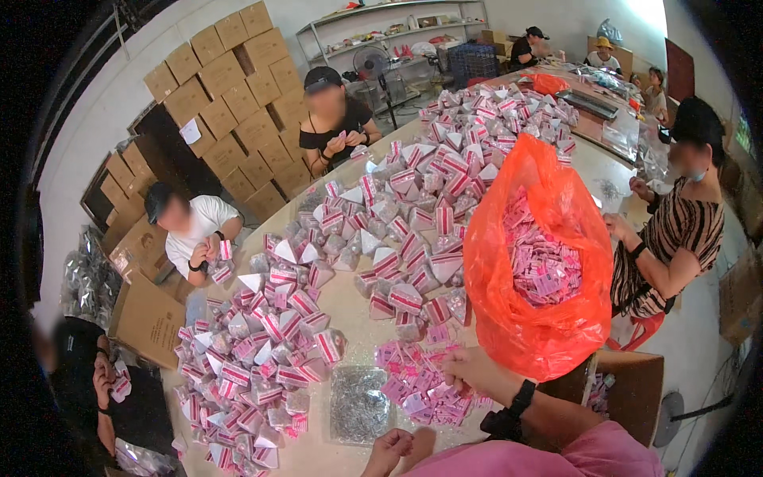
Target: The recorder is packing small pink and white sachets or packets into small triangular cardboard containers at a production table.
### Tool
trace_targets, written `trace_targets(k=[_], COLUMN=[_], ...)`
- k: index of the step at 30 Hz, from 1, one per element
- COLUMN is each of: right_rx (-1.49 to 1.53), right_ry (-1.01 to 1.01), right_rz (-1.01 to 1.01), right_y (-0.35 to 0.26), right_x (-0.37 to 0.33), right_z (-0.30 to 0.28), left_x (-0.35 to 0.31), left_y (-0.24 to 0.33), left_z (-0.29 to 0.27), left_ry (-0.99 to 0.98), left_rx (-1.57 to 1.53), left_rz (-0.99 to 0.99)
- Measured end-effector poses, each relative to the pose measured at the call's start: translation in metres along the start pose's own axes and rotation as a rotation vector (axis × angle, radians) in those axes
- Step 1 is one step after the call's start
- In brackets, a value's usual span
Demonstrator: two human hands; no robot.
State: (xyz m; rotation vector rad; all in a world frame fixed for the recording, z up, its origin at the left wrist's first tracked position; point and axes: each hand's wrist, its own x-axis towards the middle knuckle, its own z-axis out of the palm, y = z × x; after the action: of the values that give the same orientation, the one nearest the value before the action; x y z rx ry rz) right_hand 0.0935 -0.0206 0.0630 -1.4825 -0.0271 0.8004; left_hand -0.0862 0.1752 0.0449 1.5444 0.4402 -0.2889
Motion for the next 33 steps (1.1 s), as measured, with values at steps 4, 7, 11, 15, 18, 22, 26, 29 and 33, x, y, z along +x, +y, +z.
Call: trace_targets(k=[4, 7, 11, 15, 18, 22, 26, 29, 33], right_rx=[-0.083, -0.078, -0.136, -0.077, -0.247, 0.115, -0.09, 0.13, 0.095], right_ry=[-0.005, 0.001, 0.019, 0.052, 0.175, 0.148, 0.111, 0.06, 0.029], right_rz=[0.051, 0.072, 0.01, -0.341, -0.698, -0.788, -0.501, -0.168, -0.04], right_y=[0.008, 0.004, -0.005, -0.062, -0.15, -0.186, -0.104, -0.038, 0.013], right_x=[-0.006, -0.005, 0.001, 0.034, 0.061, 0.051, 0.014, 0.007, 0.001], right_z=[0.002, 0.012, 0.011, 0.006, -0.009, -0.029, -0.004, 0.0, -0.004], left_x=[0.007, 0.008, 0.004, 0.002, 0.002, 0.011, 0.005, 0.004, 0.022], left_y=[-0.015, -0.017, -0.004, -0.023, -0.02, -0.04, -0.028, -0.03, -0.075], left_z=[-0.003, -0.006, -0.004, -0.013, -0.013, -0.012, -0.019, -0.023, -0.024], left_ry=[-0.029, -0.035, -0.043, -0.011, -0.028, -0.061, -0.053, -0.104, -0.088], left_rx=[0.042, 0.084, 0.054, -0.037, 0.013, -0.039, -0.022, -0.029, -0.077], left_rz=[0.015, 0.05, 0.065, 0.007, -0.064, 0.014, 0.018, 0.049, -0.099])
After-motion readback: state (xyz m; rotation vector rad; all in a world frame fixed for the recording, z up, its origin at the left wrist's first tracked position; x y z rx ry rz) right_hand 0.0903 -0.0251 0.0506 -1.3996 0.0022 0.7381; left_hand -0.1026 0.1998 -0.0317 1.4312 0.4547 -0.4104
